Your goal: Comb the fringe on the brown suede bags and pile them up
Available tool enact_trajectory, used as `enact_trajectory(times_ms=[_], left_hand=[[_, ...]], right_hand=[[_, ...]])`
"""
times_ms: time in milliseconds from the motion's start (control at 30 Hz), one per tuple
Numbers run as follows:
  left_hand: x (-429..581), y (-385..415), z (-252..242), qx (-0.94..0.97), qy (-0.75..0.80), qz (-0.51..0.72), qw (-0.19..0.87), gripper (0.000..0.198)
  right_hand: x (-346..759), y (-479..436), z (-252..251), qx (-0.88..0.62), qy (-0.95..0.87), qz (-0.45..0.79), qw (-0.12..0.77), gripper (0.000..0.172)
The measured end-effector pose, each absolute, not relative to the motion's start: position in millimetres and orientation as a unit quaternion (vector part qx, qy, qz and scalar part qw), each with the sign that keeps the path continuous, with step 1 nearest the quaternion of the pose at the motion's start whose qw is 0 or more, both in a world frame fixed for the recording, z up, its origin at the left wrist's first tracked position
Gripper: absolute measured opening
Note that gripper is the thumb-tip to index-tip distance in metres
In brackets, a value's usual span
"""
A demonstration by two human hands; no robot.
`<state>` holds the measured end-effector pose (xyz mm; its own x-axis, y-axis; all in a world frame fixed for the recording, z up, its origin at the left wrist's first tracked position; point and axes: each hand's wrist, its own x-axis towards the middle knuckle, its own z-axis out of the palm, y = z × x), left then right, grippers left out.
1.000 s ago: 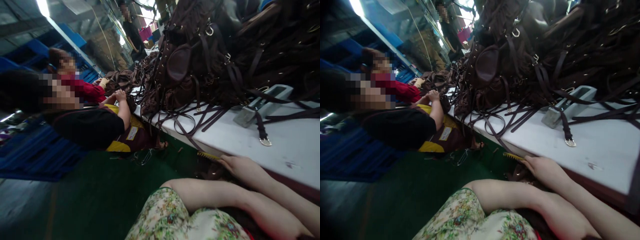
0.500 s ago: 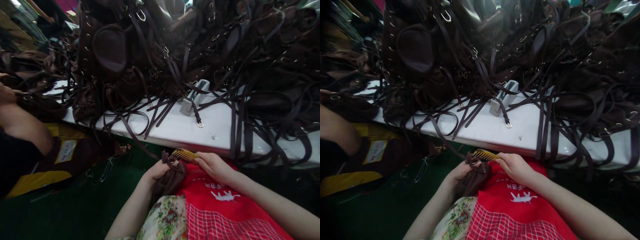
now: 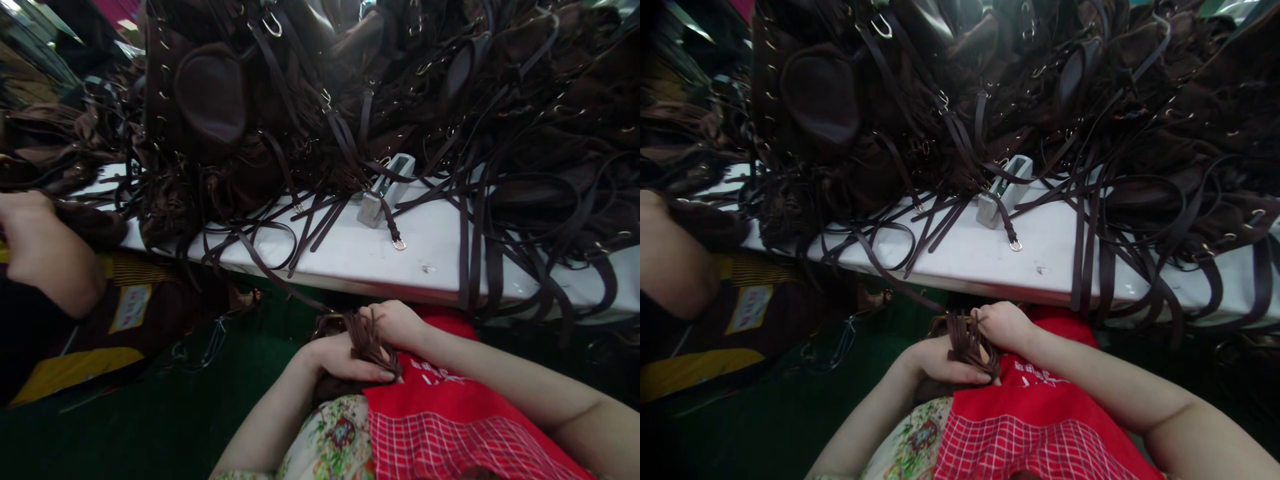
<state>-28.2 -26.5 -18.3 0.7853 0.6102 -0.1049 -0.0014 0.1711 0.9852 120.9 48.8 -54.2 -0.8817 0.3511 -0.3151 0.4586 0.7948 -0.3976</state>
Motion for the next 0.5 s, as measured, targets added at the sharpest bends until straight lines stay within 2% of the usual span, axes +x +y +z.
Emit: enact_trajectory(times_ms=[67,133,233,300,400,500], left_hand=[[-28.6,-28.1,-19.4,0.594,0.26,0.214,0.731,0.035],[-32.7,-31.8,-22.4,0.531,0.282,0.239,0.763,0.034],[-42.4,-38.3,-30.2,0.421,0.328,0.306,0.788,0.03],[-47.5,-41.8,-36.9,0.361,0.354,0.35,0.789,0.026],[-49.6,-44.9,-46.1,0.301,0.358,0.377,0.8,0.023],[-48.0,-46.2,-50.7,0.283,0.361,0.376,0.805,0.021]], right_hand=[[118.4,54.2,-59.5,0.259,0.928,-0.246,0.106,0.037],[120.8,60.6,-62.4,0.309,0.901,-0.299,0.06,0.041],[131.4,68.1,-60.1,0.332,0.801,-0.496,-0.049,0.041],[139.4,68.6,-54.9,0.293,0.697,-0.647,-0.101,0.038],[146.9,62.0,-45.7,0.195,0.582,-0.786,-0.082,0.057],[147.8,53.5,-41.2,0.194,0.603,-0.773,-0.031,0.049]])
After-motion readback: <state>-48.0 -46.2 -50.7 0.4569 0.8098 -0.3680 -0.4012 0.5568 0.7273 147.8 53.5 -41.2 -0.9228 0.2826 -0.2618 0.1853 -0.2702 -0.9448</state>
